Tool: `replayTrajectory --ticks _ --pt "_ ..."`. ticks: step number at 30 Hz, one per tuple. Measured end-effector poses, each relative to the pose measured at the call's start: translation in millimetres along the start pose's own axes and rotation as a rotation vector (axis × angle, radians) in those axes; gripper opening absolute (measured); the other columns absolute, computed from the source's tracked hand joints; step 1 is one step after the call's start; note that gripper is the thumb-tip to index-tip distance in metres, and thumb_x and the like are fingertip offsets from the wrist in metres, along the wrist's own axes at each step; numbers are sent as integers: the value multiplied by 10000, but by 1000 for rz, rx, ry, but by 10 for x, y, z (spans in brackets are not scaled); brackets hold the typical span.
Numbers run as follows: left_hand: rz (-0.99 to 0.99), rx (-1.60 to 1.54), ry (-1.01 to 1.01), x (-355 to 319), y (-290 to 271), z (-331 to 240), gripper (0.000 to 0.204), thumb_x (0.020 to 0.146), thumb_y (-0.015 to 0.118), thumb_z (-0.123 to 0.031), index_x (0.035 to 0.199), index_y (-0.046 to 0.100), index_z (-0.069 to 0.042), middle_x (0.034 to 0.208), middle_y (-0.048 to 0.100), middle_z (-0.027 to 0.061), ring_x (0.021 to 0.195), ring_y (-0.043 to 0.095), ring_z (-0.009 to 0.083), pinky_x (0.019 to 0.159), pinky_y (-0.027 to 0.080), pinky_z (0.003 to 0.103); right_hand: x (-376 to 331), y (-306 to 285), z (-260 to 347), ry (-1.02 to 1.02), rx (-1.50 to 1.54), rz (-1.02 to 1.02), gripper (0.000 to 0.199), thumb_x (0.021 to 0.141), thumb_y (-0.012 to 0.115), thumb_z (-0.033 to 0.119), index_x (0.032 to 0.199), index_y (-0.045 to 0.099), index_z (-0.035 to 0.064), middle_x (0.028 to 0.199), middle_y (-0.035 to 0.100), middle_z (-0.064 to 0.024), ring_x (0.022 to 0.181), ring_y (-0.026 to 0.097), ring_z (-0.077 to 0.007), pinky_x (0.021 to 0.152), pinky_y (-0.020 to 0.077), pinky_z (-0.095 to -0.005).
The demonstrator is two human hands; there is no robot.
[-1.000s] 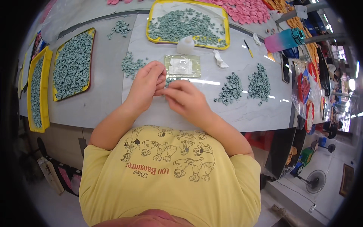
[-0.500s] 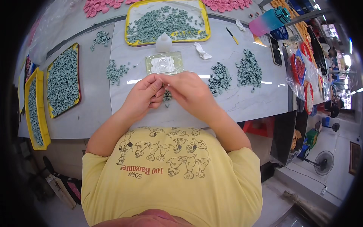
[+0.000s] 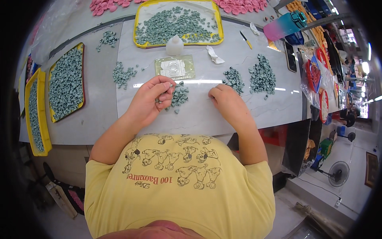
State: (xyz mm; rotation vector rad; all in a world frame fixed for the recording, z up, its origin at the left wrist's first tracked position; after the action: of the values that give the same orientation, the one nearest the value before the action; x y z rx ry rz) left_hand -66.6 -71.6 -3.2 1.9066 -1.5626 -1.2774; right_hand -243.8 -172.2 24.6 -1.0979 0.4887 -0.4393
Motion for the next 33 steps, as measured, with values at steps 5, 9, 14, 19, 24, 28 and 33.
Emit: replayTrajectory --ticks 5,9,14,19,24,28,33 --pt "24 47 -24 -21 42 24 121 868 475 -68 924 555 3 721 440 -5 585 358 52 476 302 191 71 -169 281 -61 228 -101 189 672 626 -29 843 592 41 837 550 -68 762 567 -211 667 466 -295" --pt "68 160 -80 -15 33 72 187 883 483 -113 950 593 22 743 464 1 589 378 57 489 314 192 173 -264 543 -239 311 -320 209 649 661 -41 827 605 51 856 554 -44 756 572 -184 626 471 -275" --pt "31 172 -35 -18 17 28 217 902 512 -174 962 581 22 758 486 7 566 369 54 484 305 189 299 -151 672 -340 316 -424 216 658 668 -49 843 617 50 898 586 -52 774 589 -181 589 477 -267" --pt "-8 240 29 -23 -56 -56 241 889 546 -187 975 594 33 746 490 3 568 364 50 479 300 190 391 -123 762 -299 312 -499 224 662 694 -23 862 622 48 832 616 -48 717 594 -173 583 480 -261" --pt "12 221 -4 6 -41 -72 204 888 549 -164 939 586 29 729 485 5 550 359 57 474 285 193 427 -87 665 -209 329 -484 183 656 719 23 819 640 45 758 618 -54 627 588 -164 541 476 -254" --pt "-22 228 31 45 -95 -59 221 875 566 -167 956 598 36 739 514 20 544 364 51 468 299 193 443 -75 679 -299 252 -541 158 661 720 29 803 651 45 748 619 -58 626 590 -154 530 475 -253" --pt "-81 316 94 58 -172 -93 224 858 583 -171 948 603 33 736 541 24 542 406 52 470 330 195 438 -65 707 -298 272 -533 154 676 696 -7 815 654 45 772 634 -59 601 596 -141 530 489 -229"
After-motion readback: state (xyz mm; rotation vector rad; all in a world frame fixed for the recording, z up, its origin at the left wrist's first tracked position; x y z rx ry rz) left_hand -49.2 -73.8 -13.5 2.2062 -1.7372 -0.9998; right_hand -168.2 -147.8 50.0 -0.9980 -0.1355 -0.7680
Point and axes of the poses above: each hand's wrist, its own x-axis towards the middle knuckle, its own y-axis out of the palm, z = x × y, the point moved 4 cm from there along x, towards the middle knuckle
